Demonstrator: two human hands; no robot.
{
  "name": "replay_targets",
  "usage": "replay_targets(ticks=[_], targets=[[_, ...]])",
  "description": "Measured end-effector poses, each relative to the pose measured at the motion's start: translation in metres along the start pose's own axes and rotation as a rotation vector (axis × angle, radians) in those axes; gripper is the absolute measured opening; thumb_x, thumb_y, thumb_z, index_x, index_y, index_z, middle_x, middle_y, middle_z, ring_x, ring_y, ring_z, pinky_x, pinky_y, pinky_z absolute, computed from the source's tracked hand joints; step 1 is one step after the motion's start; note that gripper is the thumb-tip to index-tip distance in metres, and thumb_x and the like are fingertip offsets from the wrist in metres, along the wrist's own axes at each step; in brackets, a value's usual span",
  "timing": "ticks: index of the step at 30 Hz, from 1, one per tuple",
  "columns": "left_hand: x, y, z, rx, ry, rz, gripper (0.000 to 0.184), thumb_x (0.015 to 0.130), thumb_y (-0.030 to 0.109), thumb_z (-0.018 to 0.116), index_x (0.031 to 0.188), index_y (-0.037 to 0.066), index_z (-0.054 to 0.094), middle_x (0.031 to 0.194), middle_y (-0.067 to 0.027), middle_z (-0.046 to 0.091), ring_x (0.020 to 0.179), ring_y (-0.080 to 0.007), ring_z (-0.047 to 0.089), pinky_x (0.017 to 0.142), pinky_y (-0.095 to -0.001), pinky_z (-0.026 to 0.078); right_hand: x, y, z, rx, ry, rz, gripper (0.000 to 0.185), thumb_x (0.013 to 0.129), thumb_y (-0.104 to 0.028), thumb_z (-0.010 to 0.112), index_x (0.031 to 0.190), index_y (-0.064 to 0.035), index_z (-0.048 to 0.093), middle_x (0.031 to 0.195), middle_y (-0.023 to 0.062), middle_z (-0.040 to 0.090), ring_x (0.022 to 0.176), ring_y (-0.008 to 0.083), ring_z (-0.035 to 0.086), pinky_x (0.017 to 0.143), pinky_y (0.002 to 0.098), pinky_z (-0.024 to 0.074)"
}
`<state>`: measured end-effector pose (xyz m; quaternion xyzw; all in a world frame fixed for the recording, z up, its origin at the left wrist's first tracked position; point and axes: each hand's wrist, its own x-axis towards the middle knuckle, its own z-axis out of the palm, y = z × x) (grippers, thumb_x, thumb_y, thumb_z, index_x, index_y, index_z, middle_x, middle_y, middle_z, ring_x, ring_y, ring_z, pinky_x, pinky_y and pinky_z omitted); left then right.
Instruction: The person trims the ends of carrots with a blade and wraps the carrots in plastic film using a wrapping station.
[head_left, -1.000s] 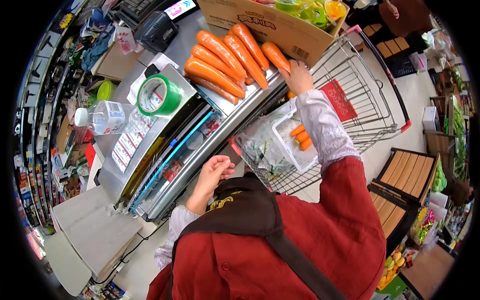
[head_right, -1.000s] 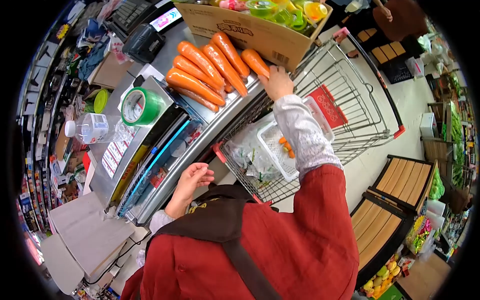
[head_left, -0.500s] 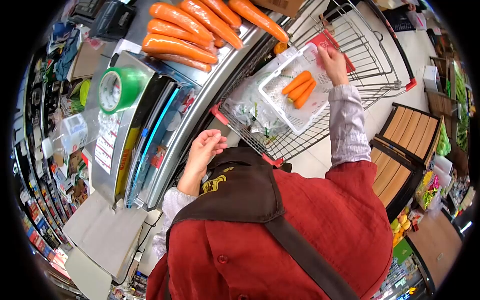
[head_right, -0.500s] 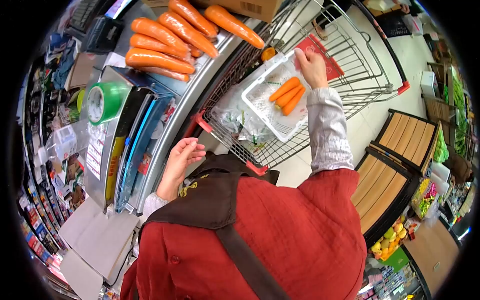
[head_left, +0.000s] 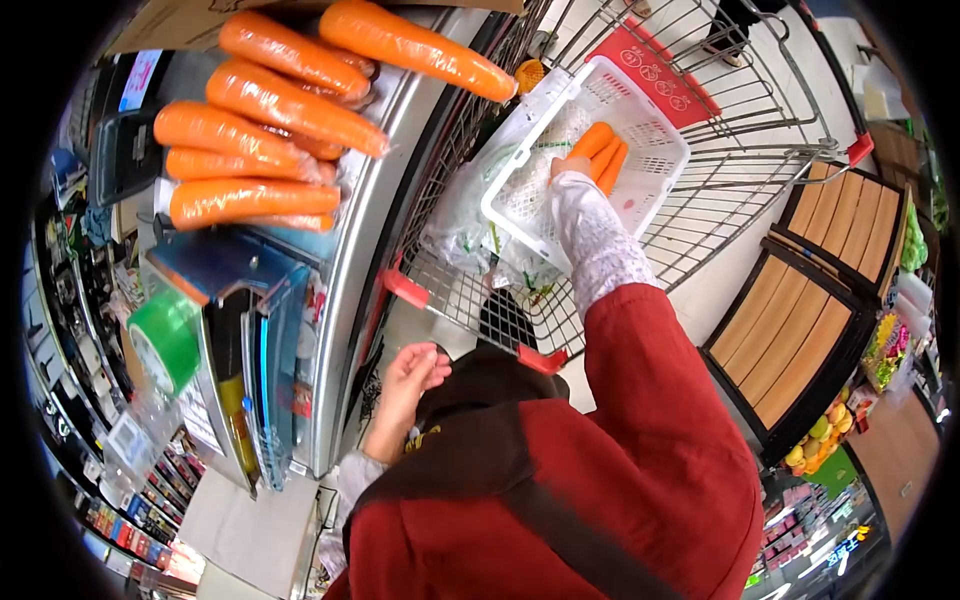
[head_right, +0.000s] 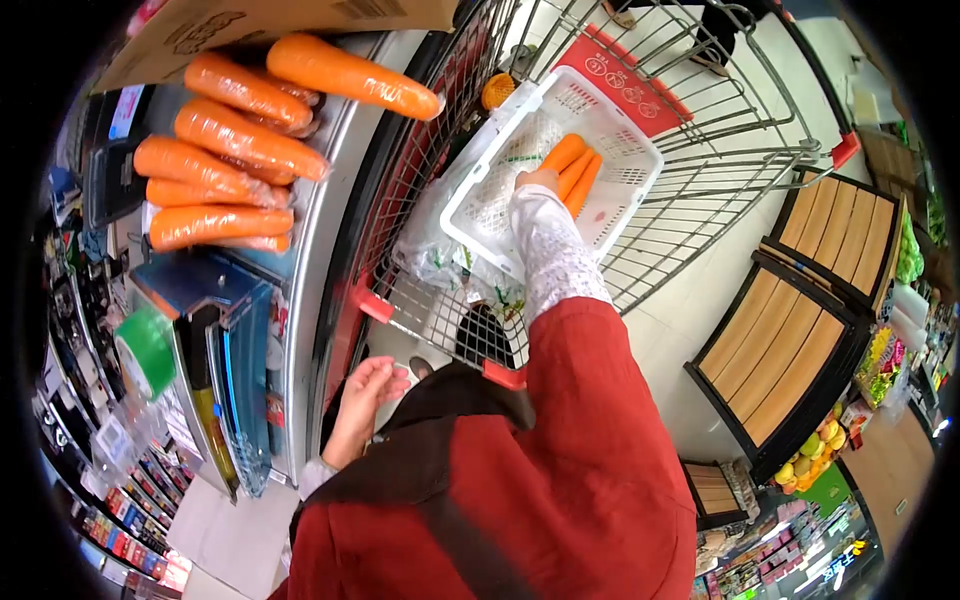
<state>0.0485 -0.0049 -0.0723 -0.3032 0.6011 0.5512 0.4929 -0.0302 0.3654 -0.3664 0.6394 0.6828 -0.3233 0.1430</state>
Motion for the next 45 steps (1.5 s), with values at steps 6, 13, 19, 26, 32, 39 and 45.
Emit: replay_targets(ticks=[6,13,19,26,32,39,45], targets=[[0.005,-0.005,-0.009,0.007,0.062,-0.059,0.024,0.097,0.019,0.055,0.114,0.003,0.053,0.100,-0.0111,0.067,0.087,-0.0177,0.066,0.077,-0.0271,0.052,0.021,-0.028,0.014,-0.035,-0.020,0.298,0.043,0.076,-0.027,0.071,0.108,-0.0005,0.061,0.108,0.0145,0.067,0.097,0.0256,0.067,0.084,0.0348,0.0536],[0.008,-0.006,-0.013,0.001,0.066,-0.042,0.024,0.097,0.020,0.056,0.114,0.003,0.054,0.100,-0.0109,0.067,0.088,-0.0176,0.066,0.078,-0.0267,0.052,0.060,-0.003,0.055,-0.326,-0.101,0.070,0.049,0.080,-0.030,0.070,0.111,0.0055,0.055,0.098,0.0168,0.068,0.092,0.0259,0.067,0.074,0.0368,0.0534],[0.009,-0.002,-0.010,-0.018,-0.055,0.087,0.028,0.095,0.020,0.060,0.115,0.002,0.053,0.102,-0.0094,0.065,0.087,-0.0153,0.065,0.075,-0.0247,0.050,-0.020,0.048,-0.026,0.656,-0.170,-0.313,0.044,0.088,-0.028,0.067,0.109,0.0066,0.049,0.083,0.0083,0.060,0.066,0.0113,0.054,0.056,0.0239,0.0445],[-0.005,0.048,0.031,0.140,-0.339,0.519,0.047,0.089,0.012,0.066,0.130,0.003,0.046,0.115,-0.0106,0.060,0.104,-0.0170,0.060,0.089,-0.0284,0.048,-0.245,0.071,-0.162,0.251,-0.105,-1.005,0.052,0.083,-0.019,0.070,0.125,-0.0014,0.045,0.070,0.0045,0.057,0.056,0.0152,0.055,0.054,0.0296,0.0443],[-0.053,0.063,0.045,0.102,-0.417,0.937,0.064,0.076,0.013,0.080,0.129,0.004,0.043,0.117,-0.0088,0.057,0.101,-0.0137,0.058,0.088,-0.0276,0.047,-0.361,0.081,-0.161,0.164,-0.281,-1.353,0.049,0.082,-0.015,0.071,0.120,0.0011,0.044,0.082,0.0097,0.062,0.064,0.0191,0.059,0.061,0.0310,0.0485],[-0.107,0.017,-0.016,-0.087,-0.403,1.100,0.059,0.073,0.004,0.081,0.120,0.005,0.045,0.108,-0.0050,0.056,0.100,-0.0111,0.056,0.088,-0.0266,0.048,-0.426,0.108,-0.164,-0.093,-0.783,-1.106,0.031,0.090,-0.021,0.063,0.115,-0.0036,0.058,0.086,0.0136,0.066,0.077,0.0247,0.066,0.072,0.0341,0.0513],[-0.136,-0.010,-0.056,-0.052,-0.223,1.349,0.061,0.068,0.000,0.082,0.118,0.005,0.046,0.111,-0.0047,0.053,0.102,-0.0129,0.053,0.091,-0.0282,0.045,-0.457,0.141,-0.121,-0.603,-1.075,-1.191,0.032,0.092,-0.030,0.052,0.104,-0.0037,0.066,0.096,0.0198,0.067,0.091,0.0339,0.064,0.083,0.0422,0.0488]])
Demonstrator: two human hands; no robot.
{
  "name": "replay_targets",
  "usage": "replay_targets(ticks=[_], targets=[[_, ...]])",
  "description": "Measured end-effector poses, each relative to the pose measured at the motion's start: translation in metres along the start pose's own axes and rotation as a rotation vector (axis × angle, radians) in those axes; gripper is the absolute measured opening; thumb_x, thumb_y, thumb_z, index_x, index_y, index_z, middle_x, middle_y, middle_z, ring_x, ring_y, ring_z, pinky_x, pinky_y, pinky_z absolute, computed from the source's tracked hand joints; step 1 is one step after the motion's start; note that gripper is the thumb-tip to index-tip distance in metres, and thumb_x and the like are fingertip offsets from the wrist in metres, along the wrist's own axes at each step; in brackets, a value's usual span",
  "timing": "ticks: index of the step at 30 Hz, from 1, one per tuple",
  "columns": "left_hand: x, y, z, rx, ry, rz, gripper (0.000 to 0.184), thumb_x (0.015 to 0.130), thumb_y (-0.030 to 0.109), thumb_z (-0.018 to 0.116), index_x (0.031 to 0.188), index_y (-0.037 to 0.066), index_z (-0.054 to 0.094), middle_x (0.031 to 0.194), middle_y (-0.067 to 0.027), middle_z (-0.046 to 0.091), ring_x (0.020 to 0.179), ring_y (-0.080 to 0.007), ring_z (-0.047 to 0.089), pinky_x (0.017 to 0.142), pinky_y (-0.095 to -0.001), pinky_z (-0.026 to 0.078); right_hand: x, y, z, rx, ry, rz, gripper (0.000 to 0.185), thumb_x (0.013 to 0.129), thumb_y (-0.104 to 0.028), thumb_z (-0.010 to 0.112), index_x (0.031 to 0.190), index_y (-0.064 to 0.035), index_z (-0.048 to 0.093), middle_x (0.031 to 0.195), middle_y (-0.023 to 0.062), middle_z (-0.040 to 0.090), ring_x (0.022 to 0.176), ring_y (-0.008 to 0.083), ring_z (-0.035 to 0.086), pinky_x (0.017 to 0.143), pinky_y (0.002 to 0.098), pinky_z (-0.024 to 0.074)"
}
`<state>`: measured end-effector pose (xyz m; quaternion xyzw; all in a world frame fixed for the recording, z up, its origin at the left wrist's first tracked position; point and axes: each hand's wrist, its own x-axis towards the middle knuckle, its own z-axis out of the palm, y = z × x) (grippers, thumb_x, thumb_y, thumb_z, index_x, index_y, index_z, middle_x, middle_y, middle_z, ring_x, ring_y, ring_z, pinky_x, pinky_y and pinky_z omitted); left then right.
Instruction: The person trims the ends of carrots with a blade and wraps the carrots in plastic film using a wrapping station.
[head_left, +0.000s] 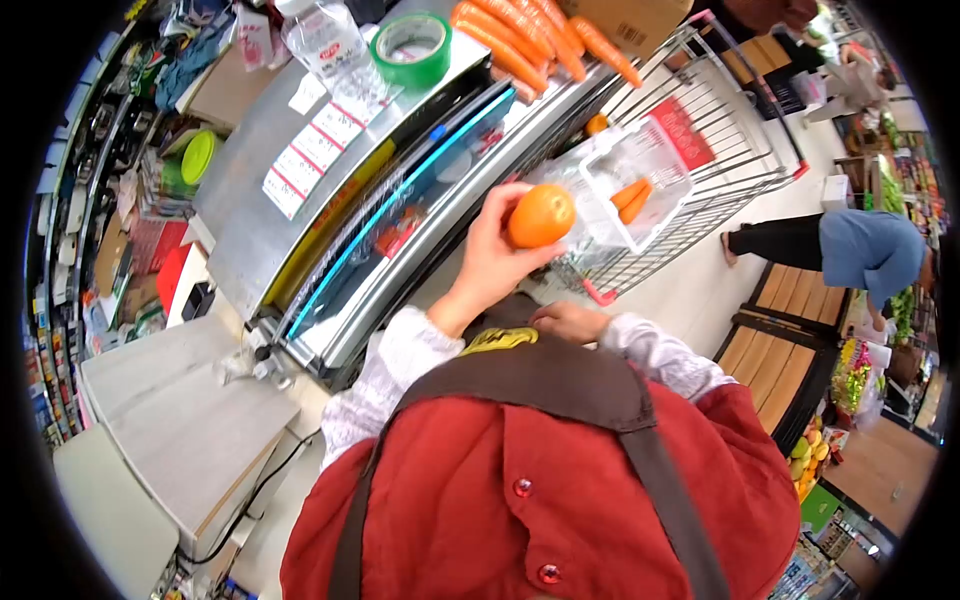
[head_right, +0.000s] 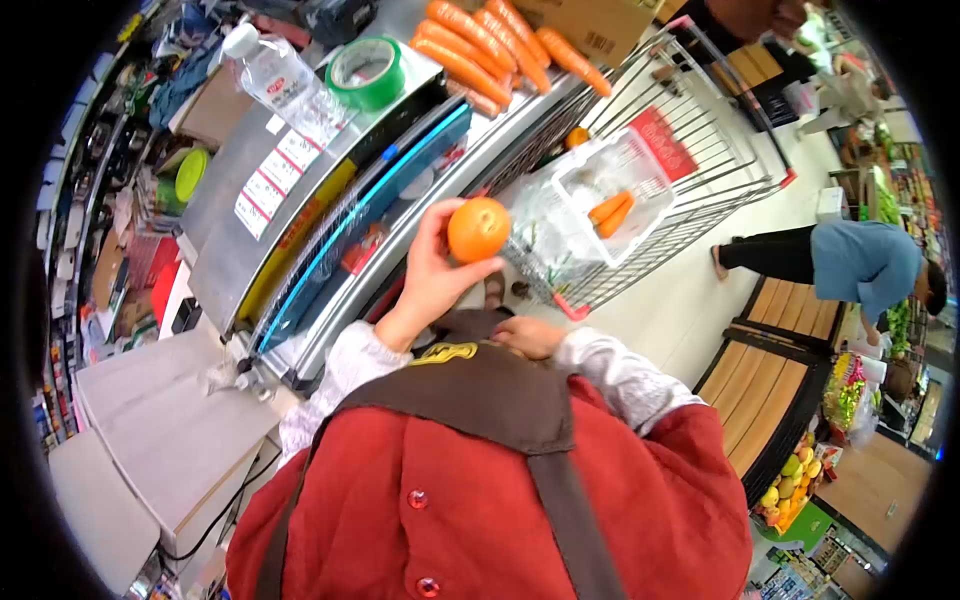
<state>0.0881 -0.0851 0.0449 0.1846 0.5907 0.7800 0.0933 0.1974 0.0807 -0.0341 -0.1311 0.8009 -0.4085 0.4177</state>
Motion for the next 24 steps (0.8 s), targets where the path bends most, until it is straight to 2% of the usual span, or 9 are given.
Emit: replay_targets(ticks=[2,3,4,5,7,10,20,22,24], targets=[[-0.009,-0.003,-0.010,-0.020,-0.048,-0.010,0.070,0.067,0.000,0.083,0.124,0.006,0.043,0.120,-0.0058,0.050,0.113,-0.0159,0.052,0.097,-0.0307,0.044,0.041,0.034,0.019,-0.389,-0.227,-0.051,0.033,0.088,-0.031,0.052,0.102,-0.0050,0.067,0.093,0.0195,0.068,0.086,0.0361,0.064,0.081,0.0446,0.0499],[-0.014,-0.009,-0.013,0.043,-0.016,0.031,0.070,0.067,-0.001,0.083,0.125,0.006,0.043,0.120,-0.0059,0.050,0.112,-0.0163,0.053,0.097,-0.0315,0.045,0.050,0.010,0.020,-0.313,-0.182,0.136,0.033,0.089,-0.029,0.049,0.096,-0.0026,0.067,0.087,0.0187,0.068,0.084,0.0364,0.065,0.077,0.0452,0.0504],[-0.017,-0.005,-0.016,-0.009,-0.032,0.000,0.070,0.068,-0.002,0.082,0.125,0.006,0.042,0.119,-0.0061,0.050,0.111,-0.0162,0.054,0.096,-0.0317,0.046,0.084,0.038,0.036,-0.449,-0.323,0.022,0.030,0.091,-0.026,0.049,0.103,-0.0067,0.068,0.100,0.0172,0.068,0.094,0.0337,0.065,0.082,0.0425,0.0496],[-0.022,-0.003,-0.017,-0.019,-0.013,-0.034,0.065,0.068,-0.001,0.082,0.121,0.005,0.045,0.115,-0.0068,0.053,0.107,-0.0162,0.054,0.093,-0.0308,0.046,0.103,0.073,0.051,-0.537,-0.369,-0.224,0.028,0.086,-0.024,0.054,0.100,-0.0032,0.067,0.095,0.0214,0.067,0.097,0.0380,0.062,0.082,0.0471,0.0484],[-0.032,0.000,-0.024,0.011,-0.034,-0.045,0.069,0.069,-0.003,0.080,0.125,0.006,0.040,0.115,-0.0056,0.052,0.106,-0.0153,0.055,0.092,-0.0304,0.047,0.115,0.047,0.058,-0.428,-0.395,0.065,0.028,0.086,-0.024,0.054,0.100,-0.0031,0.067,0.095,0.0213,0.067,0.097,0.0378,0.062,0.082,0.0469,0.0483],[-0.046,-0.008,-0.036,0.084,-0.013,-0.102,0.064,0.071,-0.004,0.077,0.123,0.008,0.041,0.105,-0.0055,0.055,0.090,-0.0143,0.059,0.070,-0.0269,0.052,0.116,0.036,0.071,-0.364,-0.386,0.207,0.028,0.087,-0.024,0.054,0.100,-0.0030,0.067,0.096,0.0211,0.066,0.097,0.0374,0.062,0.082,0.0467,0.0482],[-0.066,0.004,-0.031,-0.022,-0.086,-0.245,0.061,0.072,-0.002,0.077,0.121,0.007,0.042,0.107,-0.0060,0.055,0.096,-0.0148,0.058,0.084,-0.0285,0.049,0.106,0.033,0.094,-0.287,-0.298,0.274,0.029,0.087,-0.025,0.054,0.102,-0.0027,0.066,0.096,0.0205,0.066,0.097,0.0363,0.062,0.082,0.0457,0.0478],[-0.065,-0.008,-0.024,0.015,-0.050,-0.073,0.058,0.072,-0.003,0.077,0.118,0.008,0.043,0.098,-0.0045,0.056,0.072,-0.0102,0.058,0.057,-0.0217,0.048,0.102,0.034,0.095,-0.271,-0.282,0.284,0.029,0.087,-0.025,0.054,0.102,-0.0027,0.066,0.097,0.0203,0.066,0.097,0.0361,0.062,0.082,0.0456,0.0477],[-0.066,-0.004,-0.016,-0.007,-0.068,-0.116,0.057,0.073,-0.002,0.077,0.118,0.008,0.043,0.096,-0.0046,0.056,0.068,-0.0099,0.057,0.053,-0.0213,0.046,0.097,0.037,0.094,-0.264,-0.266,0.290,0.029,0.087,-0.025,0.054,0.102,-0.0026,0.066,0.097,0.0202,0.066,0.097,0.0359,0.062,0.082,0.0454,0.0477]])
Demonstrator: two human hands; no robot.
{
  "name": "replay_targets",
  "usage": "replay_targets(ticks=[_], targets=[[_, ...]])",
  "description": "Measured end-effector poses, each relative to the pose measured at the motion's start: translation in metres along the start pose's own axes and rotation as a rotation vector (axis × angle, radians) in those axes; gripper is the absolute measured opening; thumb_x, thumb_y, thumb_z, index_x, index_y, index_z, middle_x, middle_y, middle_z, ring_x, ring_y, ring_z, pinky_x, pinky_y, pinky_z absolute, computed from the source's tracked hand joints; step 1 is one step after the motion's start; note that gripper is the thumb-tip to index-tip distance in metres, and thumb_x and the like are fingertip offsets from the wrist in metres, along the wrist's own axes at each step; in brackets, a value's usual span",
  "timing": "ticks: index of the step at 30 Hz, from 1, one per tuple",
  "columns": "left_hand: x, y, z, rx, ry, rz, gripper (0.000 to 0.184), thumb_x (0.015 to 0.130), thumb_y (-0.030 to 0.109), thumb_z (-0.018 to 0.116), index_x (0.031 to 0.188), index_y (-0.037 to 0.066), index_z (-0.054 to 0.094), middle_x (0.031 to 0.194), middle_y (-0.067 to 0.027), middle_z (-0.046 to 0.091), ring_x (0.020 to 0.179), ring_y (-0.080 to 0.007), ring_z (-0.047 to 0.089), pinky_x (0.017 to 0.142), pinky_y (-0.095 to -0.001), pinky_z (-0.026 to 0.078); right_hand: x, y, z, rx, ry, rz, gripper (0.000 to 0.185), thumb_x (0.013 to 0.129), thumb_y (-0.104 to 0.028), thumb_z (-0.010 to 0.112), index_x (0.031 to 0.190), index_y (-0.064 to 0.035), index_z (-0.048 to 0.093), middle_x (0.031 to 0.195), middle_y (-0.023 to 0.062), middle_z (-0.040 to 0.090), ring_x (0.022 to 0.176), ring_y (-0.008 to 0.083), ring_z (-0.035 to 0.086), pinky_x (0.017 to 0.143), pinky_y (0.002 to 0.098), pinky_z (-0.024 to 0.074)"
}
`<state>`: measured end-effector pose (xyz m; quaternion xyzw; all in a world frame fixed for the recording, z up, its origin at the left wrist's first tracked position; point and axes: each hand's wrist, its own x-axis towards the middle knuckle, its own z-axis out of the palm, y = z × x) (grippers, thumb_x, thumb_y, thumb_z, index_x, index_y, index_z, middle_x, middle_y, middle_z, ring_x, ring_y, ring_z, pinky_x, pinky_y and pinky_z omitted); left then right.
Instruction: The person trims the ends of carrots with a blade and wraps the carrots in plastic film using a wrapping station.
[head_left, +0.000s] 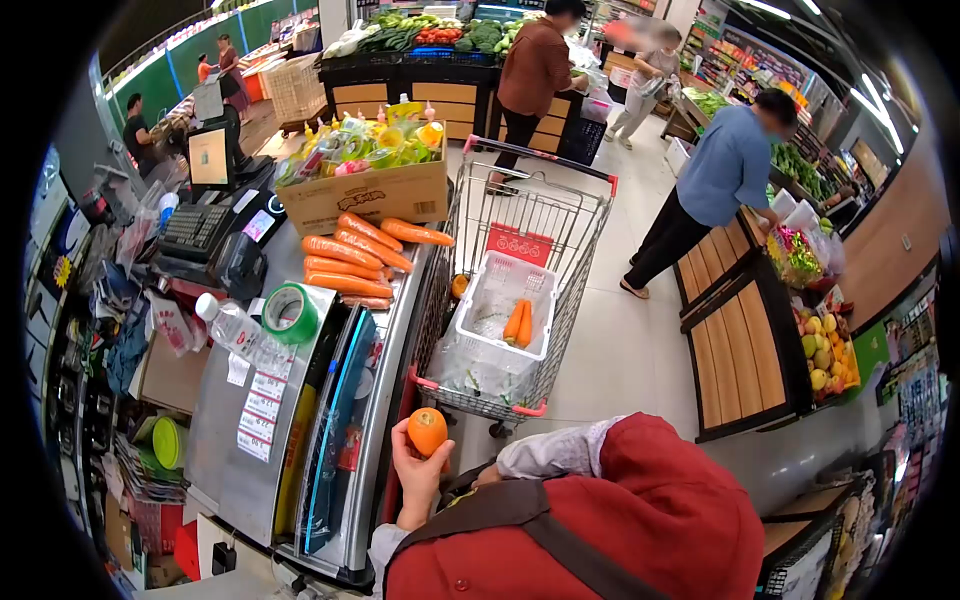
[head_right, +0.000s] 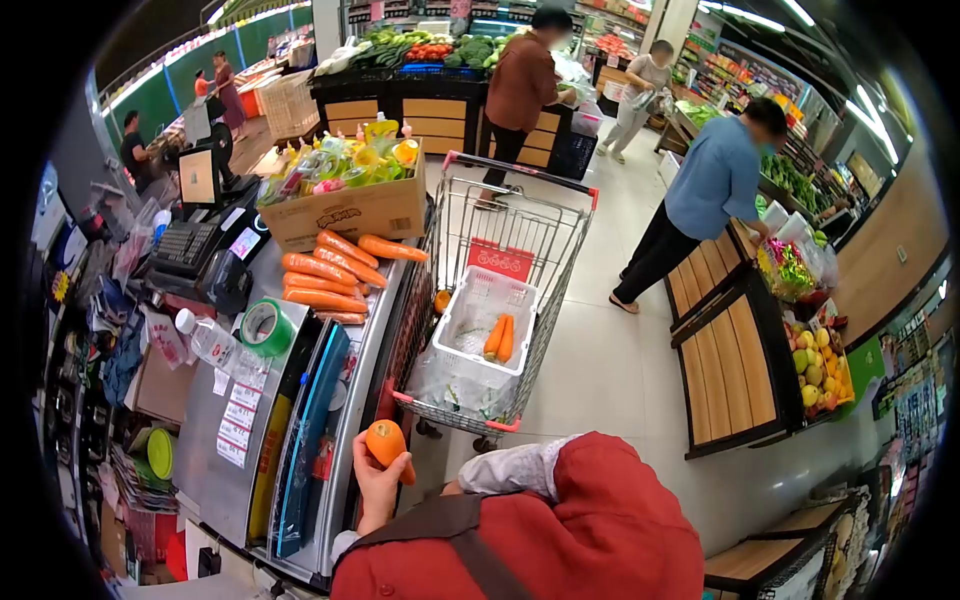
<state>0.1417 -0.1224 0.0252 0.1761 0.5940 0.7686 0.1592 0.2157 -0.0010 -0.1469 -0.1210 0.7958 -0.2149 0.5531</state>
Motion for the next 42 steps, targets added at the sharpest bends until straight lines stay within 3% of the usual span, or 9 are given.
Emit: replay_targets(ticks=[4,7,8,17,25,31,42], targets=[[0.004,0.012,0.023,-0.011,-0.034,-0.068,0.056,0.073,-0.002,0.076,0.118,0.008,0.043,0.092,-0.0051,0.056,0.062,-0.0105,0.055,0.047,-0.0223,0.044,-0.009,0.013,0.004,0.035,0.033,0.005,0.029,0.088,-0.025,0.053,0.103,-0.0025,0.065,0.097,0.0200,0.066,0.097,0.0354,0.062,0.083,0.0450,0.0475],[0.010,-0.009,0.040,-0.037,-0.037,-0.068,0.056,0.074,-0.002,0.076,0.118,0.006,0.043,0.102,-0.0048,0.054,0.083,-0.0129,0.057,0.073,-0.0258,0.049,-0.017,0.026,0.007,0.075,0.077,-0.006,0.030,0.088,-0.025,0.053,0.103,-0.0024,0.065,0.097,0.0198,0.066,0.097,0.0351,0.062,0.083,0.0447,0.0474],[0.011,-0.017,0.044,-0.014,-0.053,-0.083,0.056,0.074,-0.001,0.077,0.118,0.005,0.044,0.106,-0.0045,0.052,0.094,-0.0140,0.055,0.085,-0.0276,0.046,-0.020,0.031,0.008,0.090,0.092,-0.012,0.030,0.088,-0.025,0.053,0.103,-0.0023,0.065,0.097,0.0197,0.066,0.097,0.0349,0.062,0.083,0.0446,0.0474],[0.041,-0.056,0.154,0.010,-0.093,-0.139,0.053,0.078,0.000,0.074,0.121,0.006,0.044,0.108,-0.0056,0.053,0.096,-0.0154,0.055,0.087,-0.0292,0.045,-0.068,0.125,0.006,0.160,0.171,-0.026,0.030,0.088,-0.025,0.053,0.105,-0.0021,0.064,0.098,0.0191,0.066,0.097,0.0339,0.061,0.083,0.0438,0.0471],[0.057,-0.062,0.250,0.008,-0.005,-0.178,0.048,0.079,-0.002,0.070,0.119,0.005,0.045,0.104,-0.0063,0.056,0.092,-0.0160,0.057,0.083,-0.0299,0.048,-0.110,0.192,0.007,0.208,0.191,-0.052,0.031,0.089,-0.025,0.053,0.106,-0.0018,0.063,0.099,0.0186,0.065,0.097,0.0330,0.061,0.084,0.0431,0.0468],[0.061,-0.064,0.260,0.169,0.020,-0.154,0.051,0.077,0.000,0.073,0.120,0.005,0.045,0.105,-0.0057,0.057,0.093,-0.0142,0.058,0.084,-0.0287,0.048,-0.122,0.218,0.018,0.208,0.124,-0.024,0.031,0.089,-0.026,0.053,0.106,-0.0016,0.062,0.099,0.0183,0.065,0.097,0.0323,0.061,0.084,0.0425,0.0466],[0.063,-0.066,0.231,0.045,0.056,-0.252,0.048,0.080,0.005,0.072,0.119,0.004,0.044,0.104,-0.0048,0.056,0.091,-0.0115,0.056,0.081,-0.0264,0.047,-0.132,0.223,0.014,0.215,0.039,0.071,0.032,0.090,-0.026,0.053,0.108,-0.0013,0.061,0.100,0.0176,0.065,0.097,0.0311,0.061,0.084,0.0415,0.0462]])
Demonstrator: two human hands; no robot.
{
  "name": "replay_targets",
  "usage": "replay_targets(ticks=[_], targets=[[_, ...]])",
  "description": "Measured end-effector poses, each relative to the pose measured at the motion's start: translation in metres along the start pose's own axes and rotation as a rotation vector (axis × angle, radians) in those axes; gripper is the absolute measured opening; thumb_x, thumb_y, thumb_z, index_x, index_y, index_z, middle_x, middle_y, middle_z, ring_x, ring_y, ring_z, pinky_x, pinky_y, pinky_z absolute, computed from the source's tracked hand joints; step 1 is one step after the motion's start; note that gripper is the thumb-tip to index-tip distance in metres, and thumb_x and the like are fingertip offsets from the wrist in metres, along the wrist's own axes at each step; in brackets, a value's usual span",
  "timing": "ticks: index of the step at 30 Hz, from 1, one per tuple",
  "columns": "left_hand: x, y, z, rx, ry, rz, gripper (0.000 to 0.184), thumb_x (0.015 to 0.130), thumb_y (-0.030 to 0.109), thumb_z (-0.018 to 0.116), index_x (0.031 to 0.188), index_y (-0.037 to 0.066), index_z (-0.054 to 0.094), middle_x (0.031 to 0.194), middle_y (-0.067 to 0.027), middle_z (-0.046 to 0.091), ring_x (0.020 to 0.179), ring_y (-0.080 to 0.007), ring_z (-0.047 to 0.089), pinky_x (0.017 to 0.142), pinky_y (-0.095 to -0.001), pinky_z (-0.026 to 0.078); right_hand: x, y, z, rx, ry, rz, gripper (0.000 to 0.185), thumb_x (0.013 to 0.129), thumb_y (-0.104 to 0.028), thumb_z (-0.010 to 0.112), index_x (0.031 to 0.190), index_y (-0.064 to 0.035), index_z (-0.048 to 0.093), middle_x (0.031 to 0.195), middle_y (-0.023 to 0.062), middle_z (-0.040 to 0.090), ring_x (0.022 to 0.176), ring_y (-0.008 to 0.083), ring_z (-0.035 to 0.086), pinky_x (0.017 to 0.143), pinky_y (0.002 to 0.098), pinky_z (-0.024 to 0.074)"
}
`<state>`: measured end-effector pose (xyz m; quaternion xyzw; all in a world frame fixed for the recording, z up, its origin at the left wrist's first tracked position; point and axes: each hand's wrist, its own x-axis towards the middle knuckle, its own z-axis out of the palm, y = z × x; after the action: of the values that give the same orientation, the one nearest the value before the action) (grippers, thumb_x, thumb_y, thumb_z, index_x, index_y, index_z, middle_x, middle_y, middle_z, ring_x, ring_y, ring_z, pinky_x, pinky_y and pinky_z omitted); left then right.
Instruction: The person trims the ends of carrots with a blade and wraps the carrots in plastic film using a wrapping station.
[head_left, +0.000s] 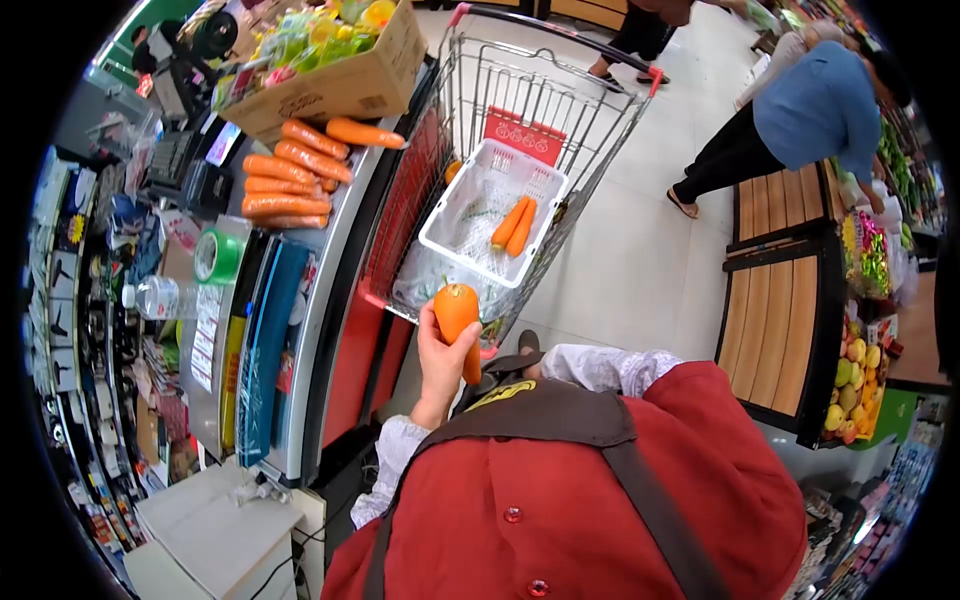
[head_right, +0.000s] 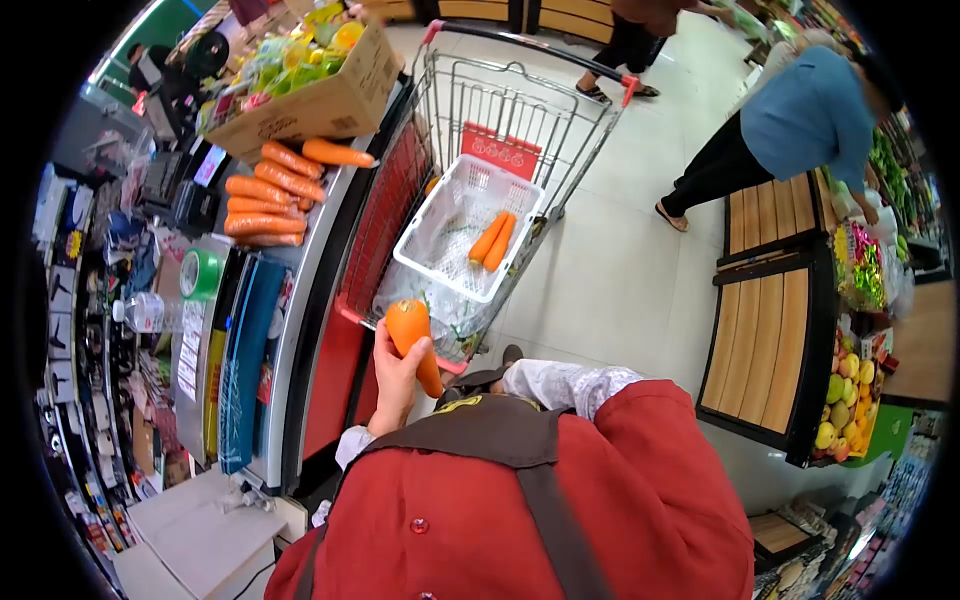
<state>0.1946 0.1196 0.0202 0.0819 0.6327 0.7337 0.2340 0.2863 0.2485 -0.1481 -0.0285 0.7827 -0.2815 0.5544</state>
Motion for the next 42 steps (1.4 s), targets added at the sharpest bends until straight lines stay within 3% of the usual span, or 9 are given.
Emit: replay_targets(ticks=[8,11,15,17,21,31,37,39,42], targets=[[-0.003,-0.001,-0.042,-0.115,0.012,-0.078,0.048,0.080,0.009,0.075,0.120,0.002,0.048,0.105,-0.0044,0.058,0.092,-0.0115,0.056,0.082,-0.0260,0.046,-0.008,-0.010,-0.012,0.069,-0.019,0.029,0.032,0.090,-0.026,0.053,0.109,-0.0011,0.061,0.101,0.0171,0.065,0.098,0.0302,0.060,0.085,0.0408,0.0459],[-0.004,-0.001,-0.056,-0.078,0.012,-0.083,0.053,0.079,0.009,0.077,0.122,0.003,0.048,0.106,-0.0038,0.058,0.093,-0.0114,0.056,0.082,-0.0258,0.046,-0.012,-0.008,-0.017,0.105,0.001,-0.122,0.031,0.089,-0.024,0.053,0.109,-0.0013,0.060,0.101,0.0165,0.065,0.095,0.0273,0.061,0.083,0.0385,0.0467],[-0.004,-0.002,-0.080,0.000,-0.047,-0.138,0.046,0.077,0.007,0.076,0.118,0.002,0.055,0.098,-0.0020,0.060,0.087,-0.0114,0.058,0.080,-0.0266,0.048,-0.113,-0.065,-0.070,0.530,0.284,-0.191,0.019,0.085,-0.018,0.063,0.090,-0.0001,0.065,0.074,0.0077,0.062,0.071,0.0177,0.059,0.067,0.0336,0.0471],[0.004,0.015,-0.082,-0.080,-0.148,-0.173,0.042,0.076,0.007,0.076,0.114,0.002,0.058,0.097,-0.0014,0.062,0.085,-0.0107,0.058,0.079,-0.0263,0.048,-0.123,-0.073,-0.103,1.049,0.510,-0.338,0.015,0.087,-0.015,0.064,0.094,-0.0016,0.066,0.077,0.0004,0.062,0.071,0.0081,0.055,0.065,0.0261,0.0454],[0.011,0.040,-0.080,-0.043,-0.391,-0.200,0.040,0.076,0.009,0.073,0.111,0.001,0.057,0.097,-0.0055,0.063,0.078,-0.0128,0.062,0.072,-0.0268,0.051,-0.127,-0.101,-0.127,1.230,0.800,-0.565,0.013,0.088,-0.013,0.065,0.095,-0.0030,0.067,0.085,-0.0018,0.066,0.075,0.0061,0.058,0.068,0.0220,0.0459],[0.013,0.055,-0.077,0.076,-0.554,-0.267,0.049,0.071,0.009,0.082,0.113,0.000,0.060,0.100,-0.0001,0.064,0.089,-0.0079,0.059,0.083,-0.0245,0.048,-0.121,-0.100,-0.128,1.130,0.717,-0.576,0.007,0.091,-0.008,0.062,0.094,-0.0013,0.062,0.084,0.0024,0.067,0.073,0.0114,0.065,0.069,0.0260,0.0549],[0.004,0.038,-0.093,-0.063,-0.570,-0.392,0.050,0.069,0.011,0.081,0.114,0.000,0.060,0.101,-0.0008,0.064,0.090,-0.0086,0.060,0.085,-0.0241,0.047,-0.131,-0.106,-0.120,1.069,0.648,-0.408,0.010,0.090,-0.012,0.063,0.095,-0.0033,0.063,0.081,0.0003,0.065,0.066,0.0077,0.061,0.063,0.0224,0.0522],[0.003,0.034,-0.098,-0.091,-0.531,-0.414,0.050,0.069,0.012,0.078,0.112,-0.001,0.057,0.095,-0.0062,0.065,0.077,-0.0165,0.067,0.076,-0.0289,0.054,-0.132,-0.102,-0.118,1.007,0.618,-0.359,0.013,0.090,-0.017,0.064,0.095,-0.0050,0.064,0.079,-0.0013,0.064,0.063,0.0051,0.058,0.058,0.0196,0.0488],[0.000,0.032,-0.106,-0.085,-0.477,-0.404,0.048,0.070,0.014,0.078,0.111,0.000,0.058,0.094,-0.0035,0.064,0.079,-0.0120,0.062,0.073,-0.0264,0.051,-0.141,-0.090,-0.115,0.913,0.407,-0.301,0.013,0.092,-0.016,0.057,0.099,-0.0063,0.062,0.076,-0.0021,0.063,0.056,0.0035,0.051,0.050,0.0188,0.0419]])
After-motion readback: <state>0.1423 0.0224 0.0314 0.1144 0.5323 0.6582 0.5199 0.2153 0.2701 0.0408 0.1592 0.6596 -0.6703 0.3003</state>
